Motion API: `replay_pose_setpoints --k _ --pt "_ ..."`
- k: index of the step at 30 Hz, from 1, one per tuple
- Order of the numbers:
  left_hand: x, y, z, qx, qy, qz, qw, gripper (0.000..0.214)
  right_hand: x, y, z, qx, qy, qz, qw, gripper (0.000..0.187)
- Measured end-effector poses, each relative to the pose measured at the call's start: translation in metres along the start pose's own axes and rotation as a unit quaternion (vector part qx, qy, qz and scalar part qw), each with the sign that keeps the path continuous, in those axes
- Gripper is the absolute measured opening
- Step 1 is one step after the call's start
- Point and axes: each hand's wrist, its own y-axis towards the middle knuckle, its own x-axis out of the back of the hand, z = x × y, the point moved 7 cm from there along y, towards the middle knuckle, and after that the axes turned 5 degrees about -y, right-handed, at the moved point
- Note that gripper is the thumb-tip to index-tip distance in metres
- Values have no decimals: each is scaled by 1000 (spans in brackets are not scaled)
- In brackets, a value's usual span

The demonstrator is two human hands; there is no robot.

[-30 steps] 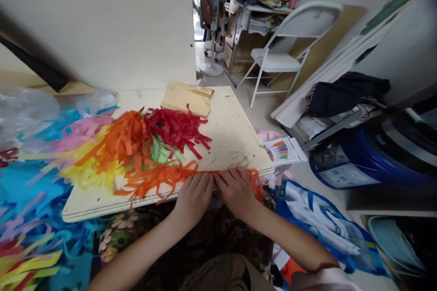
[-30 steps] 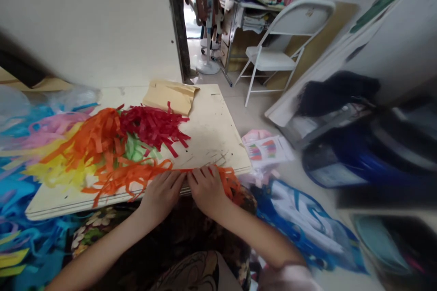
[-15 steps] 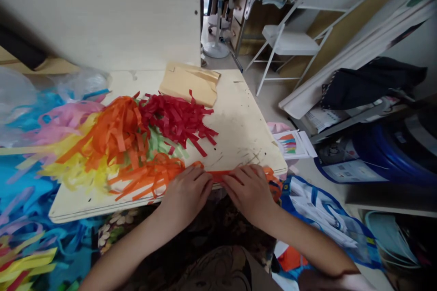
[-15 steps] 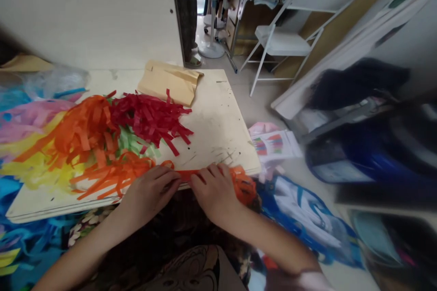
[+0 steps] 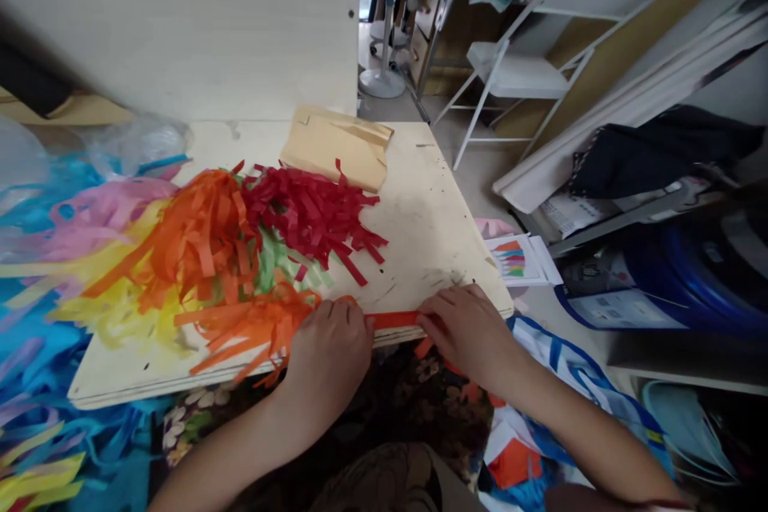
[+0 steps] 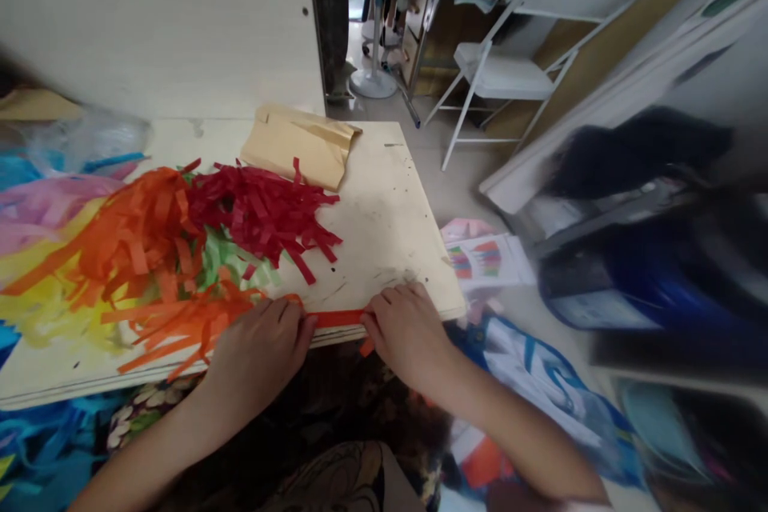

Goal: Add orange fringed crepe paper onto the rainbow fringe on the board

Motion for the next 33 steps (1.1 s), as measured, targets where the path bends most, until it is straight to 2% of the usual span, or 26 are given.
replay_pose_setpoints --k 8,14,16,20,24,28,33 --pt "0 7 -3 -6 15 34 999 24 1 9 2 3 -33 42 999 13" --pt "-6 9 -1 -4 12 95 995 25 4 11 6 34 -38 50 997 12" --pt "-5 10 -2 -8 13 99 995 25 5 14 6 48 -42 56 996 12" --pt "5 10 -9 -18 40 38 998 17 6 22 7 74 -75 67 992 13" --pt "13 3 -27 -65 66 -46 995 19 9 26 11 89 -104 55 989 9" --pt "9 -19 -36 -72 86 -109 988 28 15 14 24 93 -141 -11 986 6" --pt "-3 -41 -35 -53 42 -123 990 31 11 -14 40 49 -217 -129 966 14"
